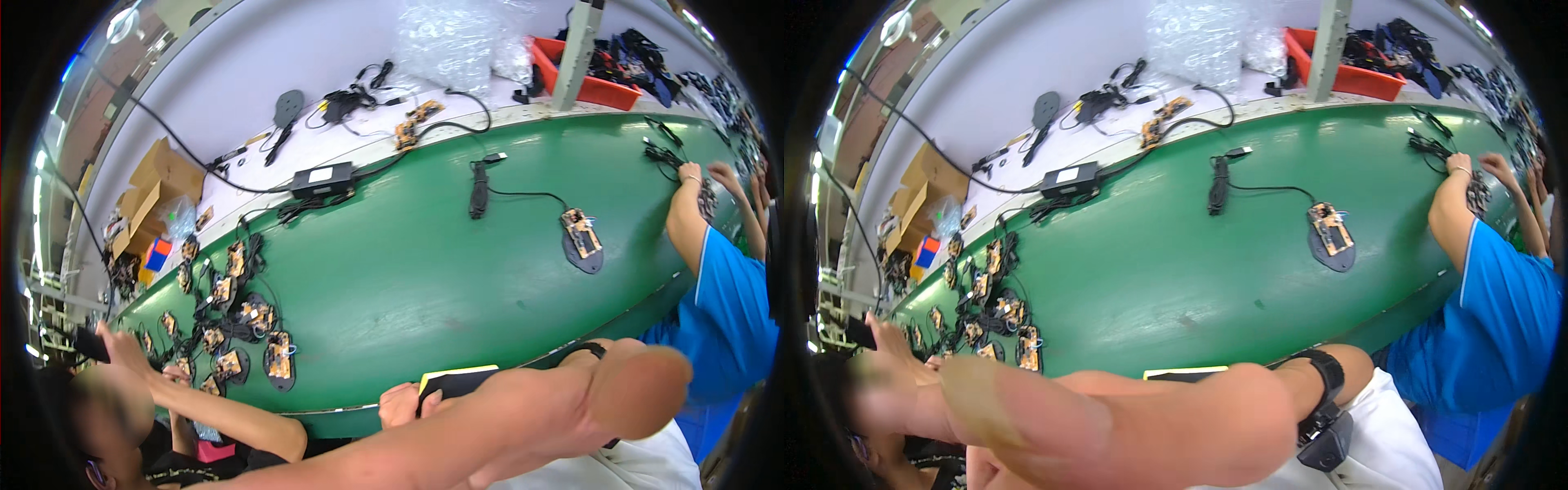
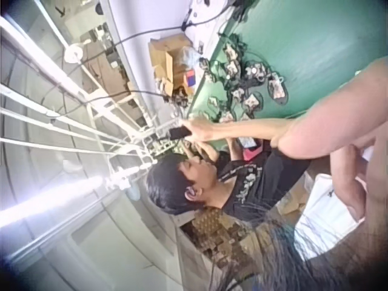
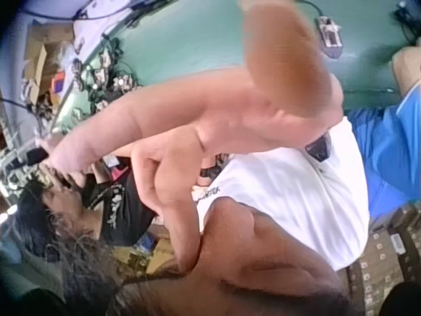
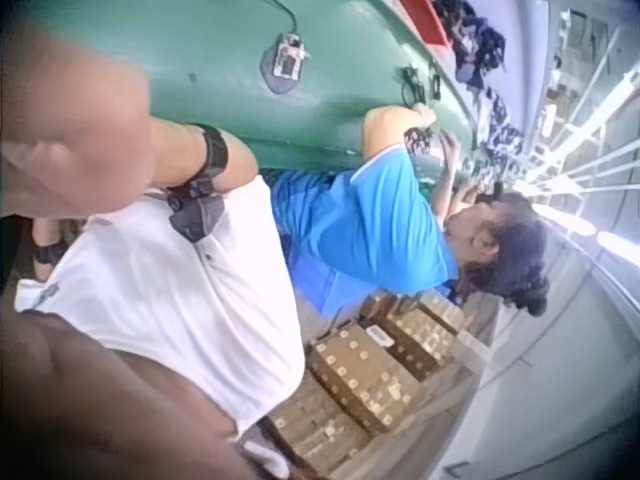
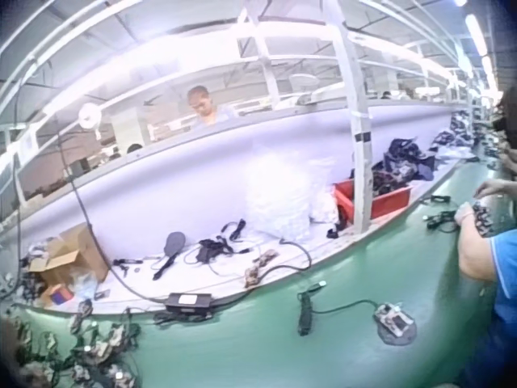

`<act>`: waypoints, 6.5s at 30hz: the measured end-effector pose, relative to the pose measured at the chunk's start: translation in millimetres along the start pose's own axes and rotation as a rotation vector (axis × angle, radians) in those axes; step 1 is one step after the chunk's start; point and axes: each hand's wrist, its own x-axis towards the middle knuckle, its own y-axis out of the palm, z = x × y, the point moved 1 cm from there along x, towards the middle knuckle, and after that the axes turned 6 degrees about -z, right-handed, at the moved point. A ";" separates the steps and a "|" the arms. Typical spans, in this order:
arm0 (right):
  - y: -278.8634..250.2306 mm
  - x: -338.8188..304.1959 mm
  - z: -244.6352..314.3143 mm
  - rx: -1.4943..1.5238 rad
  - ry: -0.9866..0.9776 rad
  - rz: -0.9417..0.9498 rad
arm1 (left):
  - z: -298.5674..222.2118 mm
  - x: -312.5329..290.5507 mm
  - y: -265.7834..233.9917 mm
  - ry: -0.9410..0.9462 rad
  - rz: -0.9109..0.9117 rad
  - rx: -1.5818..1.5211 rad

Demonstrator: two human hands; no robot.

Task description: The recorder is assembling computer mice by applying adhesive pads to the base and arranging internal components on an assembly line.

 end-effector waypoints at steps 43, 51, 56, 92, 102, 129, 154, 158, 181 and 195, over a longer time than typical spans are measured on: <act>14.9 -83.2 -16.4 0.371 -0.145 -0.208 | 87.8 116.8 -148.2 -0.532 -0.589 -0.483; 4.1 -103.2 -5.2 0.222 -0.097 -0.228 | 268.2 282.4 -282.4 -0.281 -0.527 -1.788; 17.1 -92.2 -3.2 0.140 -0.081 -0.351 | 286.0 310.6 -283.5 -0.255 -0.440 -2.009; -71.2 -164.8 62.2 -1.511 0.692 -0.372 | -4.5 -12.8 8.7 -0.131 -0.111 0.013; -60.1 -169.5 87.6 -1.355 0.275 -0.638 | -36.4 23.6 -0.8 -0.346 0.166 -0.089; -100.2 -193.3 148.3 -0.976 -0.228 -1.265 | -24.2 48.0 -38.6 -0.741 0.721 -0.223; -92.0 -199.9 111.5 -1.050 0.297 -0.907 | -24.6 56.2 19.2 -0.527 0.533 0.017; -83.8 -202.0 131.9 -1.063 -0.107 -0.798 | -42.9 56.7 20.6 -0.464 0.445 -0.011; -60.6 -205.4 80.6 -1.498 0.504 -0.825 | -28.7 33.7 -0.4 -0.511 0.175 -0.182; -44.0 -180.3 63.5 -1.678 0.796 -0.317 | -19.7 14.2 5.0 -0.408 0.238 -0.141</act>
